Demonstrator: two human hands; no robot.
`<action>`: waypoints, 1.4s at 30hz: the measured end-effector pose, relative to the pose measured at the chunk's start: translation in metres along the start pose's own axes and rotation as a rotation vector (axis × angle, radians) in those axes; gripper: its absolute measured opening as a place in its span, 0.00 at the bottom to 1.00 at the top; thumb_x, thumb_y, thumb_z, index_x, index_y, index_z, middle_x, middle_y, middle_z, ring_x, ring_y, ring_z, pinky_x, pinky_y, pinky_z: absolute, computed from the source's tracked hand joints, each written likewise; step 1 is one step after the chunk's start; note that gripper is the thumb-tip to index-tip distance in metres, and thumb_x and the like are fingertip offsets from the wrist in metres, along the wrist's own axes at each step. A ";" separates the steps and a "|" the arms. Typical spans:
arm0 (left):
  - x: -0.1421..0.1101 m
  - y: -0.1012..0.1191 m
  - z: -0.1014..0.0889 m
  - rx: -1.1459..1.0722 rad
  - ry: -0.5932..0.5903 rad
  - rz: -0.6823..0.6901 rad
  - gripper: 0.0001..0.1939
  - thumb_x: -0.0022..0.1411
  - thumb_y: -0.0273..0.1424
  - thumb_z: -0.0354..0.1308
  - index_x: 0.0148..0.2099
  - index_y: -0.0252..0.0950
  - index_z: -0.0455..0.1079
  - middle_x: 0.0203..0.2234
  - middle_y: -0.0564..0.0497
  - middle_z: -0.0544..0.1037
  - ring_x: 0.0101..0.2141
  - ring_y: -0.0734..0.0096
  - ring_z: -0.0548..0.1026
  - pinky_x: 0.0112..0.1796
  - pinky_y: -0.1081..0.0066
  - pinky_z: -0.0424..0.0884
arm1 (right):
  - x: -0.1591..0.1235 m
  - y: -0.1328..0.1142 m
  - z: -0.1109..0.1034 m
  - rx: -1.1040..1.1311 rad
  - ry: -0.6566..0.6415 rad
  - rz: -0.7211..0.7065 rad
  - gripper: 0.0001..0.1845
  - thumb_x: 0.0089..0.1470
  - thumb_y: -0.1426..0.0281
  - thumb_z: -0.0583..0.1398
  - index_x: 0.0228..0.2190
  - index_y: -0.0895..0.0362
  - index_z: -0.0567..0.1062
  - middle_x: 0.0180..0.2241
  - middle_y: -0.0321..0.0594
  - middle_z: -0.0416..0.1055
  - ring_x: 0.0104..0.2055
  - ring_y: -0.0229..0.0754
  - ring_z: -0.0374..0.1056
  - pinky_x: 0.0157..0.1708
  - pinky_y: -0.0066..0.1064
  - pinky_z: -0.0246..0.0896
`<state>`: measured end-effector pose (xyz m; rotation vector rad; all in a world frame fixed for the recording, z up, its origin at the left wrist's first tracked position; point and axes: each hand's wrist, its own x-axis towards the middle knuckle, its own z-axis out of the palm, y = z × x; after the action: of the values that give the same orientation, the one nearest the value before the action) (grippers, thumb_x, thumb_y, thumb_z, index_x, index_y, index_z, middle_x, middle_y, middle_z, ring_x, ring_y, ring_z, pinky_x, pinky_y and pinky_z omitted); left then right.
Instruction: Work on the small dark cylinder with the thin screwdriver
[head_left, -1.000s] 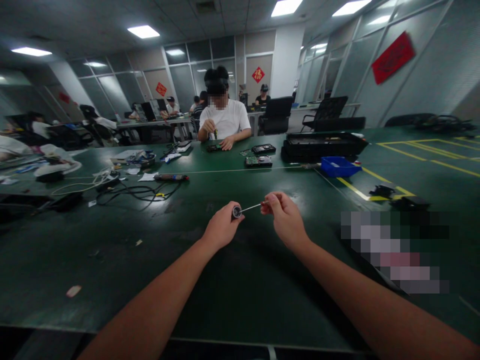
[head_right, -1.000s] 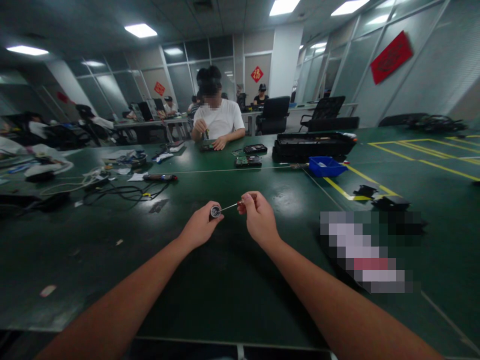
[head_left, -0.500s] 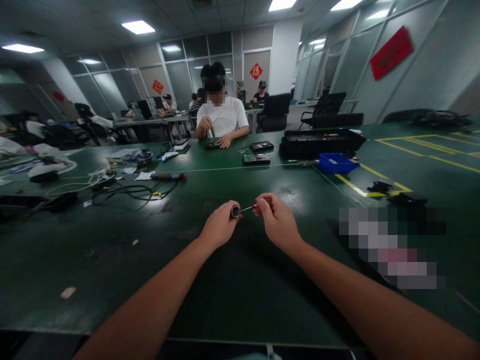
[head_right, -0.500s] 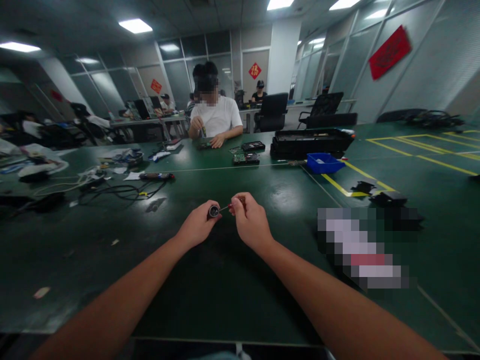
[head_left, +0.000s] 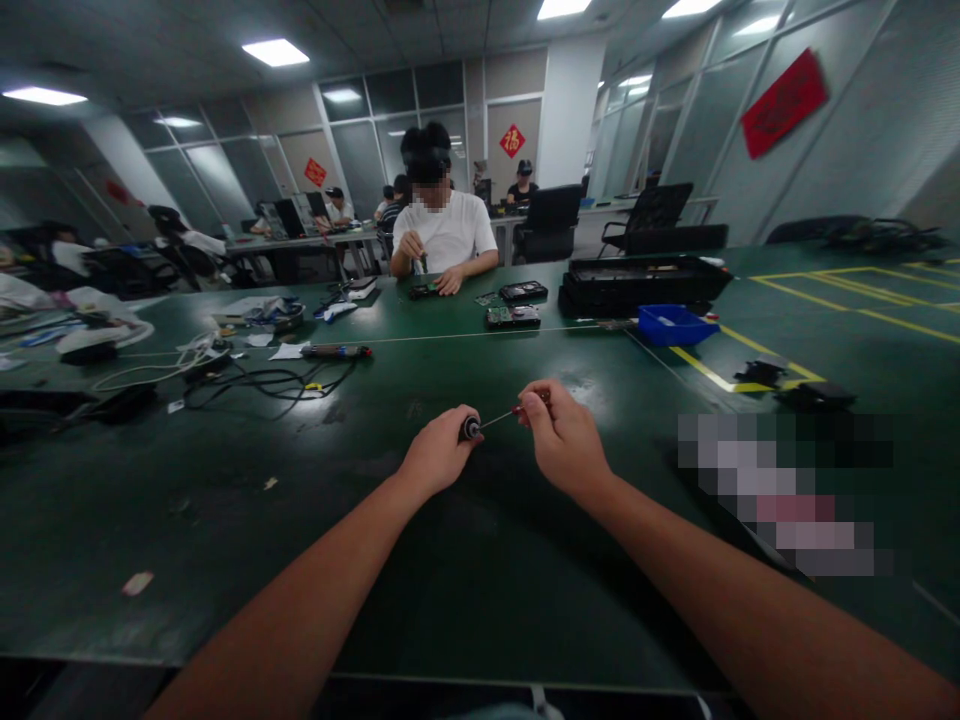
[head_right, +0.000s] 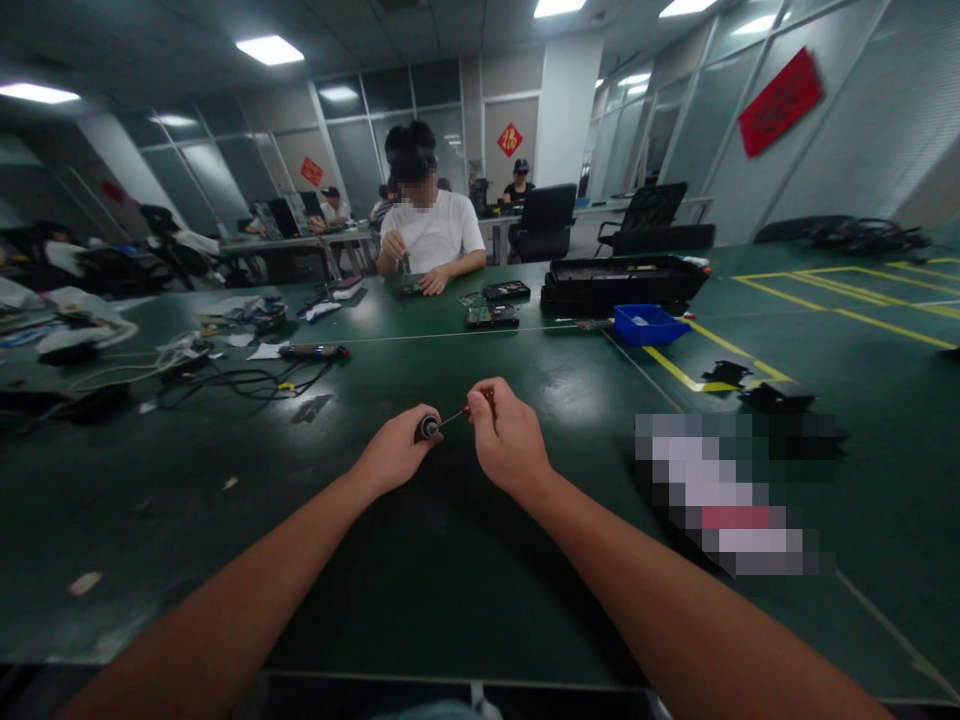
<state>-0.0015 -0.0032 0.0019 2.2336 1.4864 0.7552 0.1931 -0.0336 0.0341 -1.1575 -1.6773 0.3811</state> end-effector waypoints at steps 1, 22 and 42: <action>0.000 0.000 0.000 0.001 -0.003 0.000 0.07 0.63 0.30 0.59 0.44 0.42 0.70 0.39 0.50 0.77 0.39 0.64 0.74 0.41 0.66 0.68 | 0.001 0.000 -0.001 -0.020 0.000 0.005 0.11 0.67 0.62 0.51 0.36 0.53 0.69 0.29 0.39 0.74 0.32 0.44 0.72 0.34 0.35 0.61; -0.002 0.000 0.000 0.010 -0.017 -0.026 0.09 0.62 0.30 0.61 0.46 0.42 0.70 0.41 0.51 0.78 0.42 0.63 0.75 0.43 0.66 0.68 | 0.011 0.012 -0.004 -0.537 -0.236 0.034 0.10 0.62 0.69 0.55 0.37 0.55 0.76 0.35 0.44 0.77 0.37 0.46 0.72 0.35 0.35 0.59; -0.002 -0.002 0.003 -0.011 -0.015 -0.005 0.07 0.62 0.32 0.60 0.44 0.42 0.70 0.39 0.51 0.78 0.39 0.64 0.75 0.41 0.67 0.68 | 0.009 0.021 0.013 -0.641 -0.567 0.149 0.15 0.63 0.62 0.56 0.40 0.50 0.82 0.42 0.44 0.80 0.43 0.50 0.74 0.36 0.36 0.63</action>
<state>-0.0015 -0.0042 -0.0019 2.2225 1.4766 0.7416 0.1925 -0.0125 0.0192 -1.7663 -2.3098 0.2818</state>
